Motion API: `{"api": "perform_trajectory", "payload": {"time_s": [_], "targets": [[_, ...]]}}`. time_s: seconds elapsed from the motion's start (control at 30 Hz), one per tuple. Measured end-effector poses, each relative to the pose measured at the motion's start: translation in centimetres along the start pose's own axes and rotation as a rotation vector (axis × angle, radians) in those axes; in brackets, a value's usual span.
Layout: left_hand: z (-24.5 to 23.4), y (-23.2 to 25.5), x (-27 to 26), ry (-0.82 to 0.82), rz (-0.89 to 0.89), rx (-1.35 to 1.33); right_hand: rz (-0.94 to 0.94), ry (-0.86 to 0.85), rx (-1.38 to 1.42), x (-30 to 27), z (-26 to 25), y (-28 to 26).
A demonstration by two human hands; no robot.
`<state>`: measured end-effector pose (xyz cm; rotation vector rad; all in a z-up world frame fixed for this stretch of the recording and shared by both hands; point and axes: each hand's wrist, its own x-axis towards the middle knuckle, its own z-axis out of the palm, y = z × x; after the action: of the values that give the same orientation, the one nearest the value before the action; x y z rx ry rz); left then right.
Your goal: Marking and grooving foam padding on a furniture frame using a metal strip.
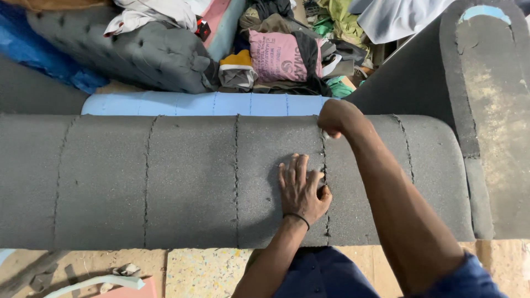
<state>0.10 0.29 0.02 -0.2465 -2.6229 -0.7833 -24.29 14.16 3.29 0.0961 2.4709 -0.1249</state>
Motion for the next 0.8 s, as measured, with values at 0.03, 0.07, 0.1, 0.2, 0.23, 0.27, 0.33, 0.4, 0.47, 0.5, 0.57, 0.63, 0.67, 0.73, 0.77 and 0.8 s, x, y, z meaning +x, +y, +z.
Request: {"api": "perform_trajectory", "payload": {"time_s": [0.03,0.07,0.1,0.2,0.23,0.27,0.33,0.4,0.47,0.5,0.57,0.63,0.67,0.73,0.77,0.8], "targets": [[-0.1,-0.1,-0.1,-0.002,0.001,-0.001,0.001,-0.001,0.001,2.4,0.5,0.2],[0.0,-0.1,-0.1,0.023,0.006,-0.011,-0.024,-0.076,-0.027,4.7,0.8,0.9],[0.1,0.0,0.0,0.047,0.011,-0.021,-0.05,-0.152,-0.055,7.0,1.1,1.7],[-0.4,-0.2,0.3,0.06,0.029,0.001,0.043,-0.13,0.163,6.2,-0.8,1.7],[-0.1,-0.3,0.2,0.065,0.04,-0.013,0.057,-0.117,0.163,5.5,-0.2,1.4],[0.3,-0.4,0.0,0.052,0.037,0.004,0.032,-0.087,0.105,4.9,0.4,1.2],[0.7,-0.6,-0.1,0.045,0.049,0.006,0.025,-0.043,0.047,2.8,1.9,1.1],[0.7,-0.8,-0.4,0.005,0.045,0.043,-0.056,0.024,-0.138,-0.1,4.2,1.2],[0.3,-0.4,-0.2,-0.016,0.034,0.033,-0.09,0.127,-0.035,-8.9,4.6,2.0],[0.1,-0.4,-0.1,-0.04,0.013,0.037,-0.139,0.223,0.065,-13.2,4.9,2.0],[0.5,-1.2,-0.6,-0.054,0.013,0.028,-0.098,0.156,0.096,-20.3,5.4,1.0],[0.5,-1.3,-0.6,-0.067,0.019,0.015,-0.054,0.093,0.129,-25.8,6.7,0.6],[0.4,-1.3,-0.5,-0.045,-0.014,-0.091,-0.054,0.133,0.26,-27.6,8.0,0.7],[0.1,-1.2,-0.2,-0.027,-0.029,-0.205,-0.043,0.189,0.4,-30.5,11.7,1.6],[-0.1,-1.2,-0.1,0.002,-0.016,-0.18,-0.098,0.258,0.41,-31.4,14.2,2.5],[-0.3,-1.1,-0.1,0.028,-0.003,-0.157,-0.151,0.326,0.419,-32.4,16.8,3.3]]}}
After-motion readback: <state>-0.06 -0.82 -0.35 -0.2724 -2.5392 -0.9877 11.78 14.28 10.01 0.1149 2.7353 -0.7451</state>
